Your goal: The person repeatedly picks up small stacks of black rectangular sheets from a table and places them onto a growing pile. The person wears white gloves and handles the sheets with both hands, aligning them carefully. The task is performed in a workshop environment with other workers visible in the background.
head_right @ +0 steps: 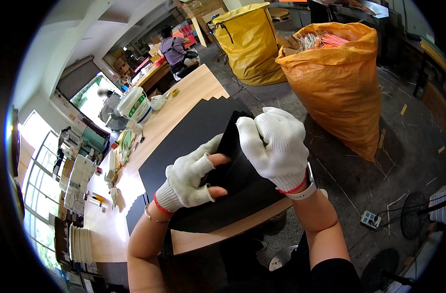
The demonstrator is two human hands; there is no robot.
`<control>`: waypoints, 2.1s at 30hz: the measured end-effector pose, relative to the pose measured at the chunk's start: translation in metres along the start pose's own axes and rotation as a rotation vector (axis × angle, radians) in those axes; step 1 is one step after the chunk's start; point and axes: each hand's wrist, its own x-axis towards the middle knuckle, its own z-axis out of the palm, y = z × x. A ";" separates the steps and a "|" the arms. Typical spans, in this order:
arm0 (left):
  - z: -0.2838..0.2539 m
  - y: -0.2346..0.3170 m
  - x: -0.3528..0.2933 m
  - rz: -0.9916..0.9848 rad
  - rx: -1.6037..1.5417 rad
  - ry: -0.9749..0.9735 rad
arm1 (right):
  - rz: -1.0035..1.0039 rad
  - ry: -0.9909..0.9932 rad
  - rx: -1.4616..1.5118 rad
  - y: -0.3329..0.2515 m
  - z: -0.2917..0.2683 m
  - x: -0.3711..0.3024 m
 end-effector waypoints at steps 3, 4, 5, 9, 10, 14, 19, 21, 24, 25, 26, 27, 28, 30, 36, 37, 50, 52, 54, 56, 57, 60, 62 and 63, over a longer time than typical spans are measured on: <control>0.000 -0.003 -0.001 0.011 0.039 0.001 | -0.013 0.012 0.006 0.000 0.001 0.001; 0.000 -0.003 -0.001 0.011 0.044 0.002 | -0.016 0.005 0.008 0.001 0.000 0.001; -0.001 -0.004 -0.001 0.011 0.050 0.002 | -0.019 -0.003 0.009 0.001 -0.001 0.001; -0.002 0.003 0.001 -0.043 -0.032 -0.018 | -0.005 -0.013 0.028 0.002 -0.003 0.002; -0.002 0.003 0.001 -0.013 0.006 -0.003 | -0.041 -0.021 0.026 0.002 -0.004 0.005; 0.006 0.003 -0.004 0.050 0.012 0.096 | -0.031 -0.053 0.003 -0.003 -0.004 0.008; -0.003 -0.003 -0.001 0.059 0.026 -0.028 | 0.002 0.007 0.046 0.003 -0.001 0.001; -0.003 0.004 -0.002 -0.019 -0.028 -0.034 | -0.009 0.013 0.039 0.004 -0.001 0.001; 0.003 0.000 -0.002 -0.015 0.006 0.033 | -0.051 0.040 0.039 0.004 0.000 0.001; 0.002 0.001 -0.003 -0.034 -0.038 0.023 | -0.074 0.045 0.036 0.005 0.000 0.002; 0.000 0.003 -0.003 -0.053 -0.081 0.012 | -0.080 0.044 0.039 0.005 0.000 0.002; -0.001 0.004 -0.003 -0.072 -0.125 0.002 | -0.085 0.044 0.042 0.006 0.000 0.002; 0.000 0.004 -0.003 -0.072 -0.128 0.001 | -0.076 0.035 0.049 0.006 -0.001 0.001; 0.000 0.004 -0.002 -0.071 -0.134 -0.001 | -0.039 0.005 0.053 0.005 -0.002 0.000; 0.001 0.008 -0.003 -0.017 -0.033 0.046 | -0.036 -0.050 -0.024 -0.004 -0.007 0.006; 0.001 0.010 -0.001 0.007 0.006 0.029 | 0.002 -0.001 0.022 -0.001 -0.003 0.003; -0.002 0.006 0.001 -0.044 0.055 -0.011 | 0.203 0.073 0.134 -0.006 0.001 0.001; -0.001 0.006 0.002 -0.039 0.058 -0.007 | 0.150 0.110 0.130 -0.001 0.003 0.000; 0.002 -0.001 0.000 0.000 0.069 0.016 | 0.118 0.121 0.134 0.001 0.003 0.000; -0.001 0.000 -0.001 -0.052 0.013 -0.020 | 0.109 0.102 0.145 0.000 0.002 0.001; -0.002 0.001 -0.001 -0.078 -0.015 -0.037 | 0.117 0.095 0.152 0.000 0.002 0.001; -0.004 0.006 0.001 -0.084 -0.035 -0.036 | 0.135 0.064 0.140 -0.001 -0.001 0.002; -0.003 0.007 -0.001 -0.077 -0.016 -0.009 | 0.143 0.034 0.112 -0.003 -0.002 0.004; -0.002 0.008 -0.001 -0.074 -0.007 0.004 | 0.134 0.024 0.093 -0.005 -0.003 0.005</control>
